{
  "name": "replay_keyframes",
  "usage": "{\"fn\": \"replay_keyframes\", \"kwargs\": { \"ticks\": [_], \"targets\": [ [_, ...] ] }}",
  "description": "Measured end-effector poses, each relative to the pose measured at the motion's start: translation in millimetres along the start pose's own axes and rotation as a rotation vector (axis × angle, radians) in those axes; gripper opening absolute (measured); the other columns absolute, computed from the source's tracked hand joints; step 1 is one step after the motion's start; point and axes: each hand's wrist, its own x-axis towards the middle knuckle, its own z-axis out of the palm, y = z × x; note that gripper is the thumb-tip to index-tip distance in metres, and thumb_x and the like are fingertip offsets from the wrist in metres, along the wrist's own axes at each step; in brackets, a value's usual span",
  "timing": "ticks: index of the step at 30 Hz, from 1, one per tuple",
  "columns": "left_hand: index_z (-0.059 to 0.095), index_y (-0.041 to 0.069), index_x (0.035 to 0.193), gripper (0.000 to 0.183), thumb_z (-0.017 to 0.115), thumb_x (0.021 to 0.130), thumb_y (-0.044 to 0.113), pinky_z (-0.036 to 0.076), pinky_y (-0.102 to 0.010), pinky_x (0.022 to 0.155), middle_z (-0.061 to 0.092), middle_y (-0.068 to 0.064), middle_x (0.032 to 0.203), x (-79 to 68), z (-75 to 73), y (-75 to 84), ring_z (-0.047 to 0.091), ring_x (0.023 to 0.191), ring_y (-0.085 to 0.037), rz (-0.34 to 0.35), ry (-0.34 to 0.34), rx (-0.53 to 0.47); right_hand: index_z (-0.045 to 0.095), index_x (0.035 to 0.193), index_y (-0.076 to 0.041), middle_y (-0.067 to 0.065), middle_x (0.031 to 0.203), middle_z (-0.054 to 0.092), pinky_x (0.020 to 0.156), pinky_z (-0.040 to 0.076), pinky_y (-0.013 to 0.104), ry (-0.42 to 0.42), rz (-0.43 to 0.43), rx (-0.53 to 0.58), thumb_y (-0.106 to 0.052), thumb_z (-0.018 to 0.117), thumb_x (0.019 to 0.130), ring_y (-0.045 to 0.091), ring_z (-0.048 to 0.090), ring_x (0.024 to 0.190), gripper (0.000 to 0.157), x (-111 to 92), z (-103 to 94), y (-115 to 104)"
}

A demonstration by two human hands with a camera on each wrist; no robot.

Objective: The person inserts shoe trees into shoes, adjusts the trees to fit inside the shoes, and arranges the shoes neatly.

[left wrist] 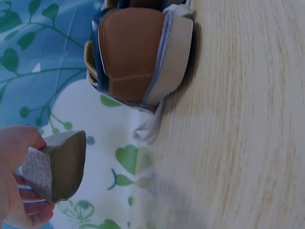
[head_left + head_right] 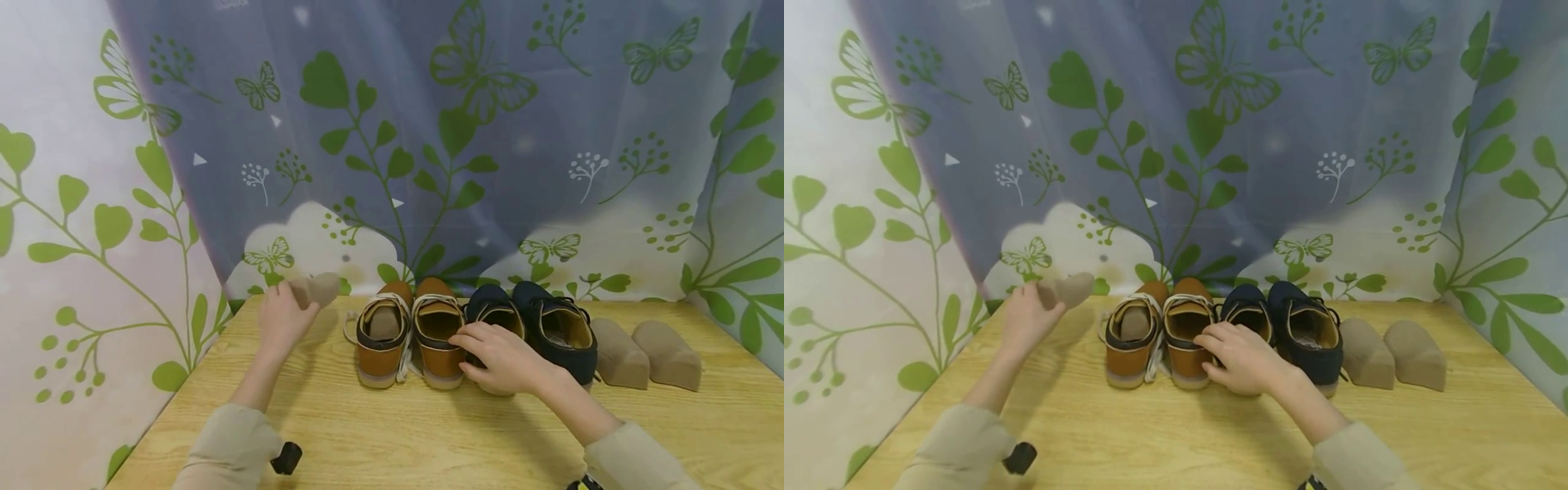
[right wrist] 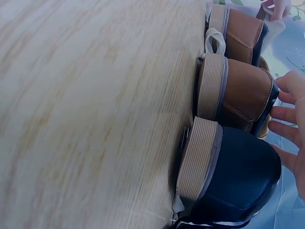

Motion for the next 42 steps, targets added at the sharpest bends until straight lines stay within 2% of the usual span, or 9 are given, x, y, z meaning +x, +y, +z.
{"fn": "replay_keyframes", "kwargs": {
  "ticks": [7, 14, 18, 23, 29, 34, 38, 42],
  "targets": [
    [0.042, -0.008, 0.128, 0.069, 0.06, 0.081, 0.039, 0.043, -0.051, 0.08, 0.051, -0.027, 0.113, -1.7, -4.6, 16.5, 0.053, 0.097, -0.042, 0.024, 0.013, 0.094, 0.059, 0.12, -0.009, 0.006, 0.116, 0.056, 0.089, 0.043, 0.042, -0.023, 0.02, 0.004, -0.027, 0.062, 0.088, 0.024, 0.053, 0.107, 0.037, -0.7, -0.1, 0.9],
    [0.045, -0.004, 0.128, 0.067, 0.059, 0.081, 0.042, 0.043, -0.051, 0.081, 0.05, -0.025, 0.117, -5.7, -5.8, 33.4, 0.052, 0.101, -0.041, 0.078, 0.069, 0.094, 0.06, 0.12, -0.009, 0.006, 0.116, 0.056, 0.089, 0.043, 0.042, -0.019, 0.016, 0.004, -0.028, 0.062, 0.088, 0.024, 0.053, 0.107, 0.037, 0.1, -0.6, 0.4],
    [0.047, -0.004, 0.126, 0.065, 0.059, 0.08, 0.041, 0.041, -0.05, 0.085, 0.052, -0.025, 0.113, -8.4, -6.2, 44.7, 0.051, 0.102, -0.04, 0.129, 0.098, 0.09, 0.06, 0.12, -0.009, 0.006, 0.116, 0.056, 0.089, 0.043, 0.042, -0.025, 0.022, 0.005, -0.027, 0.062, 0.088, 0.024, 0.053, 0.107, 0.038, 0.2, -1.5, 0.7],
    [0.046, -0.002, 0.126, 0.065, 0.059, 0.08, 0.042, 0.041, -0.049, 0.082, 0.053, -0.024, 0.111, -11.4, -6.6, 56.5, 0.051, 0.099, -0.037, 0.155, 0.101, 0.08, 0.06, 0.12, -0.009, 0.006, 0.116, 0.057, 0.089, 0.043, 0.042, -0.014, 0.014, 0.006, -0.027, 0.063, 0.087, 0.024, 0.053, 0.107, 0.037, 0.5, -2.1, 1.1],
    [0.045, -0.001, 0.13, 0.066, 0.06, 0.081, 0.04, 0.042, -0.047, 0.08, 0.054, -0.021, 0.111, -13.5, -6.0, 63.8, 0.053, 0.097, -0.034, 0.168, 0.067, 0.054, 0.06, 0.12, -0.009, 0.007, 0.116, 0.057, 0.089, 0.043, 0.042, -0.011, 0.014, 0.015, -0.027, 0.064, 0.087, 0.024, 0.054, 0.107, 0.037, 0.4, -1.5, 0.7],
    [0.044, 0.001, 0.132, 0.066, 0.059, 0.081, 0.041, 0.042, -0.048, 0.083, 0.055, -0.019, 0.117, -15.3, -6.1, 66.8, 0.053, 0.102, -0.033, 0.186, 0.045, 0.056, 0.059, 0.121, -0.01, 0.006, 0.117, 0.055, 0.09, 0.043, 0.042, -0.032, 0.039, 0.033, -0.028, 0.062, 0.088, 0.023, 0.053, 0.107, 0.037, -0.2, -2.1, 0.0],
    [0.045, 0.0, 0.132, 0.066, 0.059, 0.081, 0.04, 0.041, -0.049, 0.084, 0.054, -0.019, 0.12, -17.7, -6.7, 70.6, 0.052, 0.106, -0.034, 0.209, 0.053, 0.054, 0.06, 0.121, -0.011, 0.007, 0.117, 0.055, 0.089, 0.043, 0.042, -0.032, 0.048, 0.041, -0.028, 0.061, 0.089, 0.024, 0.052, 0.107, 0.036, -0.5, -2.7, 0.0],
    [0.048, -0.002, 0.127, 0.064, 0.061, 0.08, 0.039, 0.043, -0.048, 0.082, 0.056, -0.021, 0.115, -20.6, -6.6, 74.8, 0.053, 0.102, -0.035, 0.231, 0.09, 0.047, 0.061, 0.119, -0.011, 0.007, 0.113, 0.056, 0.086, 0.044, 0.042, -0.005, 0.019, 0.031, -0.026, 0.063, 0.087, 0.023, 0.054, 0.104, 0.035, -1.0, -1.7, 1.8]
  ]
}}
